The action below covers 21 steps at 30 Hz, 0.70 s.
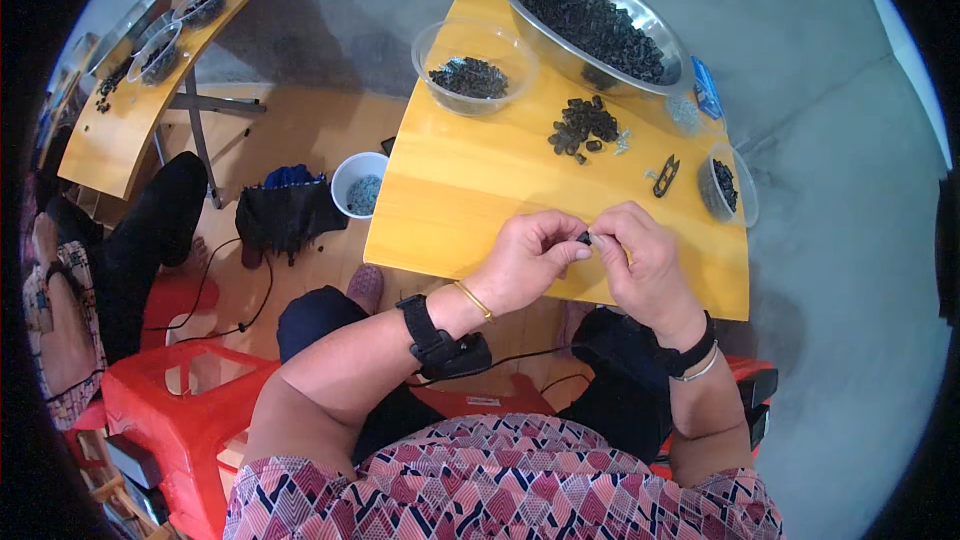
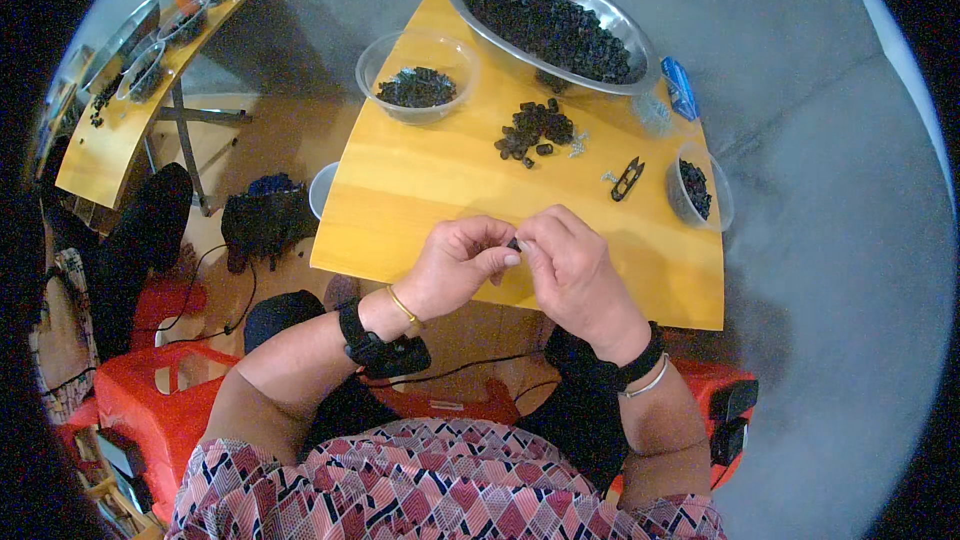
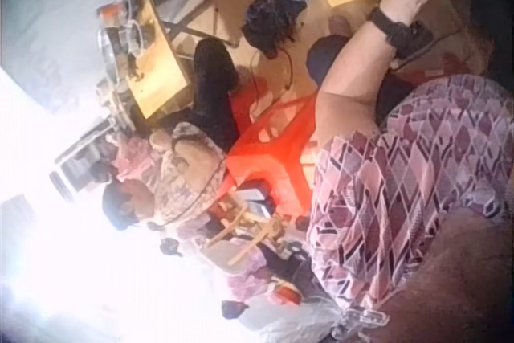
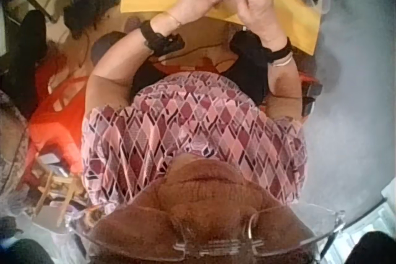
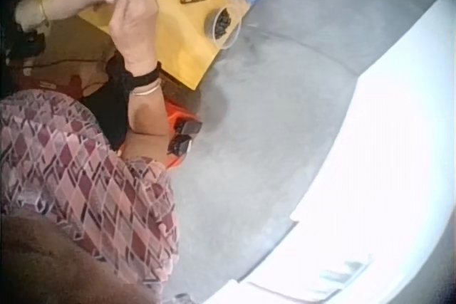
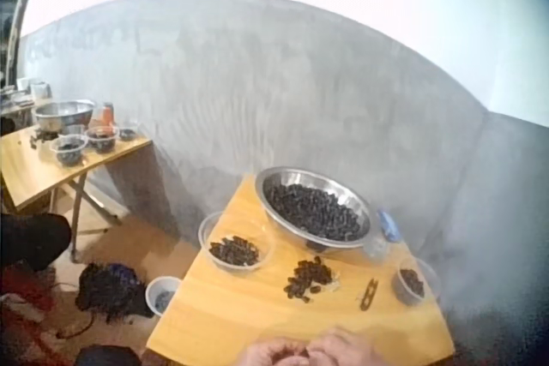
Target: Assembling small black plastic industrial components at a work table.
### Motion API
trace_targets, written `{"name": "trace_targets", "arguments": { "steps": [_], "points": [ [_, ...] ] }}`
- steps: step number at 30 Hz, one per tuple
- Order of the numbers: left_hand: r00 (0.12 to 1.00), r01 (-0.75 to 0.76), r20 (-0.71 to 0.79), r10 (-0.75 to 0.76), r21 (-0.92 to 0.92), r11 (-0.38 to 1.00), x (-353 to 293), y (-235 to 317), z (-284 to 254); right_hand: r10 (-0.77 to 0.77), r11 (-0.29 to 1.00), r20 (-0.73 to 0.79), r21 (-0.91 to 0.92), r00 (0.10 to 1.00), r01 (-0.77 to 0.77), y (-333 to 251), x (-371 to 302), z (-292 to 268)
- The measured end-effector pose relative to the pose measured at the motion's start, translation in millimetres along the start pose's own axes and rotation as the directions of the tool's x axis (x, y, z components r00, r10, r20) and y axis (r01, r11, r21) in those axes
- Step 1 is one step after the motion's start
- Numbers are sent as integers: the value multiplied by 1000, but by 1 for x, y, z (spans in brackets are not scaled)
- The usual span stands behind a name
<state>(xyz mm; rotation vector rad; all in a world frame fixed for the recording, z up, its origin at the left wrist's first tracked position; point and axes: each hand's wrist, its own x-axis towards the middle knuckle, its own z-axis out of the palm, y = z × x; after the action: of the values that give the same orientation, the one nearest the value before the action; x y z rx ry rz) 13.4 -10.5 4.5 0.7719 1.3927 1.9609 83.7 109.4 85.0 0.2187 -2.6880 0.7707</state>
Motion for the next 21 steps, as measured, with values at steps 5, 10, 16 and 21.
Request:
{"name": "trace_targets", "arguments": {
  "steps": [5,10,16,21],
  "points": [
    [999,-30,14,31,-58,998,-1,-2,-2,24,997,19,78,1000,-26,-2,-2,1],
    [999,-21,33,25,-114,993,0,1,-3,83,988,-4,133,997,-82,0,-3,3],
    [1000,12,-2,-13,-252,968,3,-4,-7,165,960,-56,238,985,-148,19,2,6],
    [1000,25,-8,-30,-350,937,6,-3,-8,198,980,-6,-11,980,-198,61,31,11]
  ]
}}
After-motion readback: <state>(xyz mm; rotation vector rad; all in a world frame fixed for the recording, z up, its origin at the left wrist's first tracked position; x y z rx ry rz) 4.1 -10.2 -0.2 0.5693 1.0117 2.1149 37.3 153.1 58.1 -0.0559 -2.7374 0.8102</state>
